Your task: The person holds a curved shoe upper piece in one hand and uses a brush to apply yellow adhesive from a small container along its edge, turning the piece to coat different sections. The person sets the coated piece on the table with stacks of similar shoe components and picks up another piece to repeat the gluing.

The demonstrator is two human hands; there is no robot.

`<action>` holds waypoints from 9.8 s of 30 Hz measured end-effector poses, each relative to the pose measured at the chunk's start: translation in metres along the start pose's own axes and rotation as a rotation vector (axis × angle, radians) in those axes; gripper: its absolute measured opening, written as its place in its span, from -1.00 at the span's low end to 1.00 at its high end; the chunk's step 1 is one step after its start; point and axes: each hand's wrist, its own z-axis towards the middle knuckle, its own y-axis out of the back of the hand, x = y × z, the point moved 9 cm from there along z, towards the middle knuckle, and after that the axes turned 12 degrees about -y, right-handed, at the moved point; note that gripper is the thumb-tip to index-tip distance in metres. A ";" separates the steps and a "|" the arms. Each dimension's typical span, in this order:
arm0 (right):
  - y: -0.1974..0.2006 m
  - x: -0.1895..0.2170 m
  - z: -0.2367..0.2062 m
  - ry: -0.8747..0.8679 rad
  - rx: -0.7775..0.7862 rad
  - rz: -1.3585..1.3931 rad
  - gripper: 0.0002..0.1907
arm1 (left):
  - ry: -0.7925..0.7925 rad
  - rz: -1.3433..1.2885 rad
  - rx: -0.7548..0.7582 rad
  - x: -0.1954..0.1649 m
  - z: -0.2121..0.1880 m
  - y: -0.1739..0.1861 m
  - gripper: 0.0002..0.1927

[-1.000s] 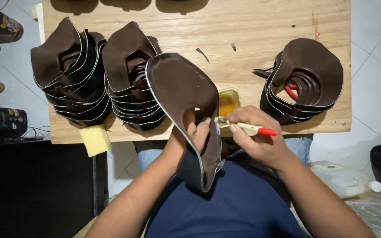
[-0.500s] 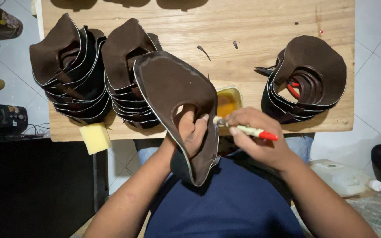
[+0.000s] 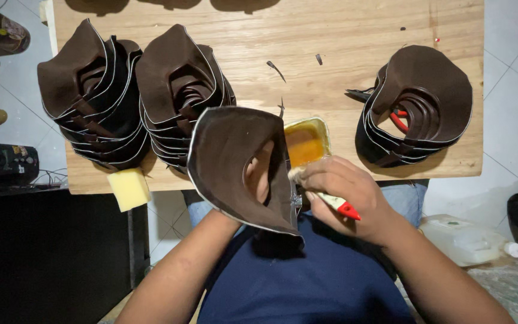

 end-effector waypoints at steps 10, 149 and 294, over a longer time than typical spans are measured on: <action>-0.003 0.008 -0.003 0.025 0.019 -0.048 -0.68 | 0.208 -0.089 0.087 0.006 0.004 0.006 -0.71; 0.103 -0.136 -0.046 -0.471 -0.461 -0.507 -0.75 | 0.271 0.065 0.288 0.085 -0.010 -0.073 -0.71; 0.007 -0.076 0.014 -0.391 -0.125 0.015 -0.81 | 0.510 -0.648 -0.076 0.041 -0.009 -0.029 -0.77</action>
